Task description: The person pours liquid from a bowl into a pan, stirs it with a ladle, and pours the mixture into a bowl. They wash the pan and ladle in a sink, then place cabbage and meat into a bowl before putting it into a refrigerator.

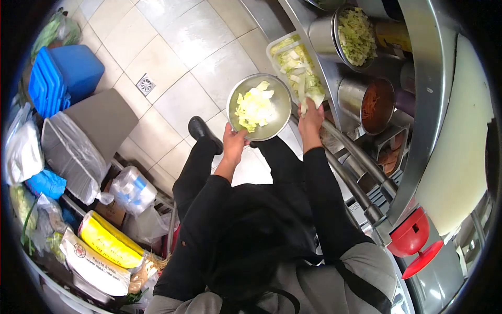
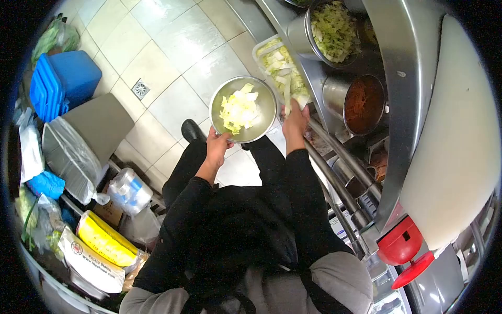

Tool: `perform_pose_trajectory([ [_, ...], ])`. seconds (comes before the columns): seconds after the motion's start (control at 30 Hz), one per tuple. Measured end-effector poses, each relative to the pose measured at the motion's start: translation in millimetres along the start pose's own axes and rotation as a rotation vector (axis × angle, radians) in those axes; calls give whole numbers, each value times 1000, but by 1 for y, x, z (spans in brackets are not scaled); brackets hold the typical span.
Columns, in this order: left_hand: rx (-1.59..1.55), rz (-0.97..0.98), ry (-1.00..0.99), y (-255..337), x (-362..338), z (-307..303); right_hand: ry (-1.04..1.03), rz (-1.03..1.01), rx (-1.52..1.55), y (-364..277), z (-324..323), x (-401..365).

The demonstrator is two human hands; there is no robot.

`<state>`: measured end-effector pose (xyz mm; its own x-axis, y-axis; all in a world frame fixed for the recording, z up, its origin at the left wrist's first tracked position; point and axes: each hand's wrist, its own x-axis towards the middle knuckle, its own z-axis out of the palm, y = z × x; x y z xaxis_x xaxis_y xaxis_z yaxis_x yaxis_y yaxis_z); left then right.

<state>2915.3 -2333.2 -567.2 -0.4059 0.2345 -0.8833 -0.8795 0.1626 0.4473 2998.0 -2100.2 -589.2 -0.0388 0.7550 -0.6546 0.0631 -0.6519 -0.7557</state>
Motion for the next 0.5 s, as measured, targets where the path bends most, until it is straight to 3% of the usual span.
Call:
perform_pose_trajectory([
  [0.1,53,-1,11,4,-11,-5,-165,-67,-147,4,2,-53],
  [0.17,90,12,-11,15,-31,-9,-427,-77,-321,3,3,-82],
  [0.27,169,-1,-75,30,-60,-16,-428,-342,-853,-44,8,-136],
  [0.37,251,57,-154,48,-104,-25,-493,-471,-964,-64,-27,-145],
  [0.47,372,85,-242,70,-158,-26,-471,-625,-627,-47,-39,-171],
  [0.5,431,66,-301,73,-172,-25,-525,-548,-906,-50,-55,-181],
])
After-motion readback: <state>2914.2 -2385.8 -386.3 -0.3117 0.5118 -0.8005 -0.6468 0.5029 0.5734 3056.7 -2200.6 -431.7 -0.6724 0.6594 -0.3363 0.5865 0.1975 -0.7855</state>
